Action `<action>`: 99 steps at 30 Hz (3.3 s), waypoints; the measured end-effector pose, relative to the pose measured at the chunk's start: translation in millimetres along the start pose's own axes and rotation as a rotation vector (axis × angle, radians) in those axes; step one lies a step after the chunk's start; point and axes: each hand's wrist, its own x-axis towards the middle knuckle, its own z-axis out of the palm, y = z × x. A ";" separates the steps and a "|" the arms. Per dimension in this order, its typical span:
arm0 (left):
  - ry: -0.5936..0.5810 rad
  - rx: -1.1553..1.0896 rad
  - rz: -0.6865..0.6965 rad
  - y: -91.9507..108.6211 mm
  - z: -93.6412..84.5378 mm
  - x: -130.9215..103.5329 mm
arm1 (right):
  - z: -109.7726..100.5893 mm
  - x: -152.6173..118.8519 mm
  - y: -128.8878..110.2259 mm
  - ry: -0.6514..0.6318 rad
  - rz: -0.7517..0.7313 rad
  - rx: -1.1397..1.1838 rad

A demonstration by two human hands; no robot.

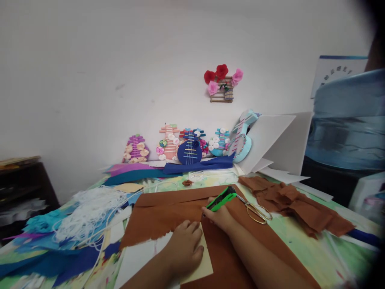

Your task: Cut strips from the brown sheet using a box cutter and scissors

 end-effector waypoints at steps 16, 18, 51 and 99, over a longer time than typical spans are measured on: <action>-0.033 -0.090 -0.004 -2.6 -3.2 0.0 | -0.3 -10.1 -10.9 -0.094 -0.131 -0.175; -0.035 -0.101 0.004 -4.0 -1.4 -0.2 | 0.3 -11.3 -11.2 -0.093 -0.132 -0.172; -0.099 -0.125 -0.106 4.4 -10.4 -1.0 | 3.1 -6.5 -4.1 -0.026 -0.044 -0.061; -0.187 -0.066 -0.077 2.5 -11.4 6.5 | 0.4 -11.8 -13.4 -0.067 -0.005 -0.138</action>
